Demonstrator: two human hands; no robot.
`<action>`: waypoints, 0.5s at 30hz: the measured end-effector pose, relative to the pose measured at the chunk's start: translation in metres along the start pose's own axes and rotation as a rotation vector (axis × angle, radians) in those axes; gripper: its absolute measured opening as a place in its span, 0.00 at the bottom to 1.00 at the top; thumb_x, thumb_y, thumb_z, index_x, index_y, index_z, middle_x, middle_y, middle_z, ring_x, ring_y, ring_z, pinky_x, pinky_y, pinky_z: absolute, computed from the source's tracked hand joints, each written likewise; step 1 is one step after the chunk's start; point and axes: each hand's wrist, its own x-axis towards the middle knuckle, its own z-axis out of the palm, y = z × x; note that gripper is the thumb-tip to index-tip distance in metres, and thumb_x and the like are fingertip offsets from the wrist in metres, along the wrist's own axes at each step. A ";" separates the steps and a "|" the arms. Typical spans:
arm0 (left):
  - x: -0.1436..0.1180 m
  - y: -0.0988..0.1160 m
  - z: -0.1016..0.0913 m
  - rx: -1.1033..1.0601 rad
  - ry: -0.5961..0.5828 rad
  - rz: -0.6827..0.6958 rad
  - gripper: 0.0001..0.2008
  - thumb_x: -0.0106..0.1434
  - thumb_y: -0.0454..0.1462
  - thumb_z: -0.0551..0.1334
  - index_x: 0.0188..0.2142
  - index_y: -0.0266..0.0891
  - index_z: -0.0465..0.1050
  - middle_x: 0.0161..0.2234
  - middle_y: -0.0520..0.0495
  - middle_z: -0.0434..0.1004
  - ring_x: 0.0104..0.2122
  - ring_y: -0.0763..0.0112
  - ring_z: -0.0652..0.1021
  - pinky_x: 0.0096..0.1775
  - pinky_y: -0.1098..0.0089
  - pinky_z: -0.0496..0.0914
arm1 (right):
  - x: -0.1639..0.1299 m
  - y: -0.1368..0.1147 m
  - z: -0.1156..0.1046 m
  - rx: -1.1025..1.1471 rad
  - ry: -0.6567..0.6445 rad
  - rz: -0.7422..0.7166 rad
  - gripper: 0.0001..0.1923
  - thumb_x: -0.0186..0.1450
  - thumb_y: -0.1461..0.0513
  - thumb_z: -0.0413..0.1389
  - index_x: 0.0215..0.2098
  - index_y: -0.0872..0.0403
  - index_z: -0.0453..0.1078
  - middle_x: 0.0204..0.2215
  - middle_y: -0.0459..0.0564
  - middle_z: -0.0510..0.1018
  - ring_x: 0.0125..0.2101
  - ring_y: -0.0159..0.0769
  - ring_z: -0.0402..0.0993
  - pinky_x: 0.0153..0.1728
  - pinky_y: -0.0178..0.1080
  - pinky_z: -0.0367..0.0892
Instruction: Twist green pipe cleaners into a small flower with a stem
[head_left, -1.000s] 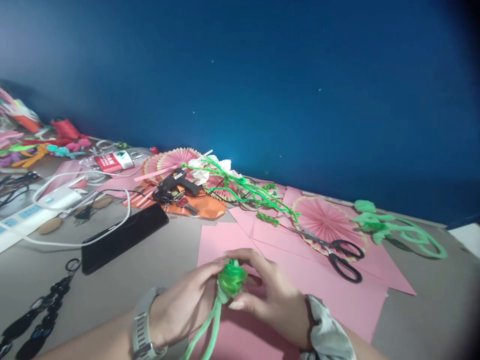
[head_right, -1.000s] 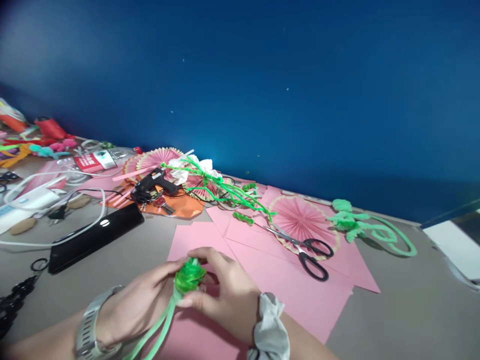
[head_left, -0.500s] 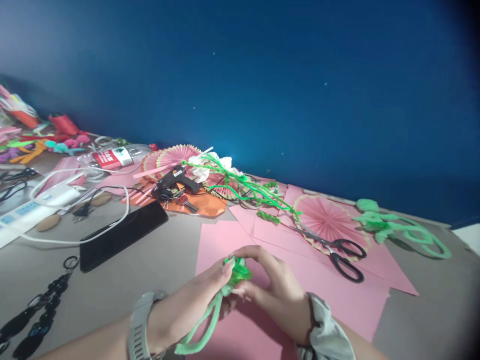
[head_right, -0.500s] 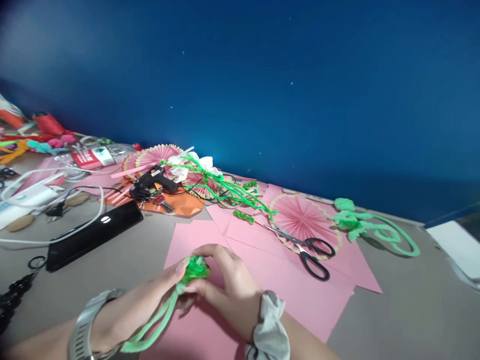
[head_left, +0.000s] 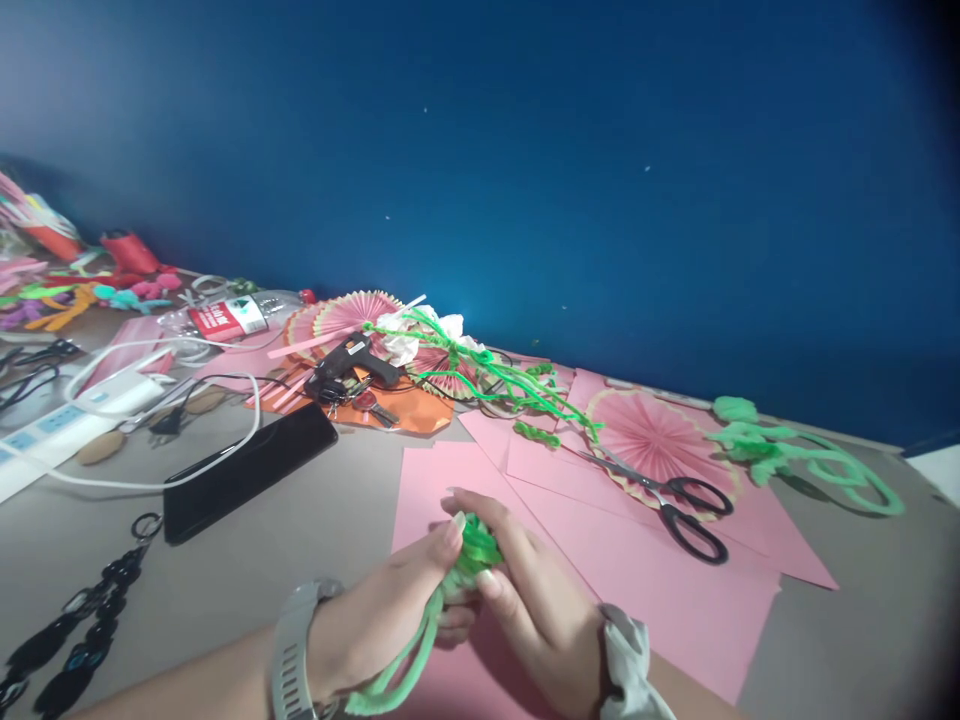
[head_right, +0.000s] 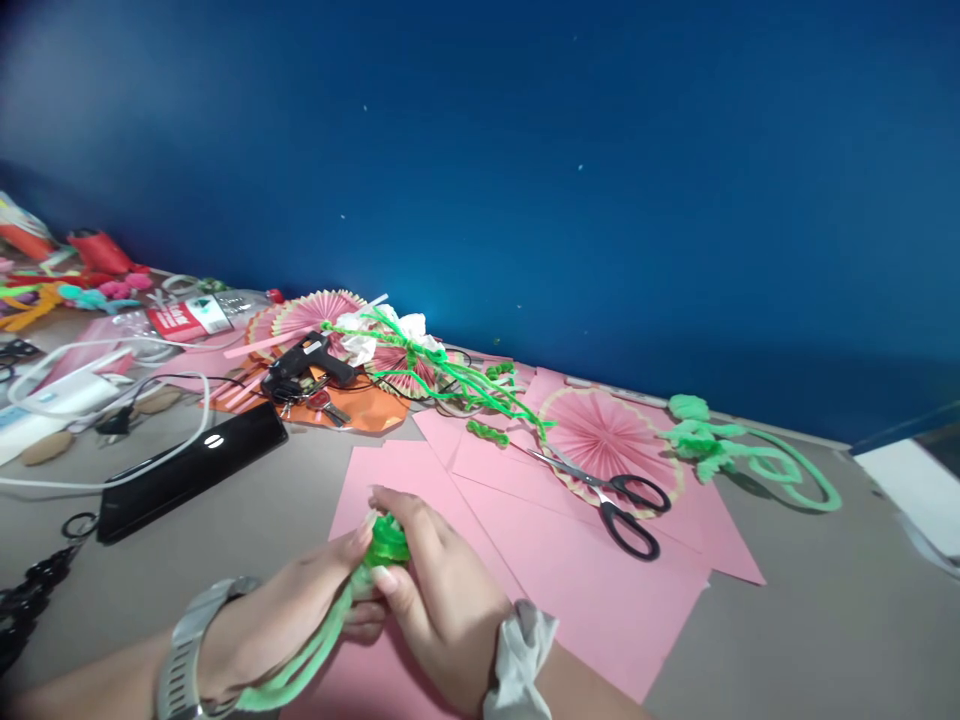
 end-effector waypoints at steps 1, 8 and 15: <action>0.000 -0.001 0.000 0.000 0.017 0.001 0.19 0.62 0.51 0.54 0.29 0.36 0.64 0.22 0.55 0.56 0.19 0.80 0.54 0.24 0.76 0.49 | 0.000 -0.001 0.001 -0.027 -0.002 0.008 0.22 0.70 0.53 0.37 0.59 0.51 0.49 0.53 0.56 0.66 0.51 0.41 0.65 0.50 0.44 0.63; -0.003 0.006 0.011 0.248 0.227 0.114 0.20 0.64 0.49 0.53 0.47 0.39 0.69 0.36 0.45 0.74 0.38 0.67 0.72 0.43 0.67 0.64 | -0.004 0.006 0.017 -0.363 0.013 -0.073 0.38 0.65 0.43 0.36 0.64 0.56 0.30 0.60 0.66 0.55 0.60 0.51 0.52 0.55 0.56 0.57; -0.007 0.008 0.016 0.350 0.326 0.182 0.20 0.62 0.45 0.58 0.52 0.40 0.68 0.53 0.44 0.69 0.59 0.62 0.59 0.57 0.65 0.51 | -0.002 0.010 0.026 -0.442 0.069 -0.107 0.45 0.63 0.41 0.37 0.64 0.61 0.26 0.60 0.72 0.54 0.60 0.57 0.50 0.53 0.59 0.57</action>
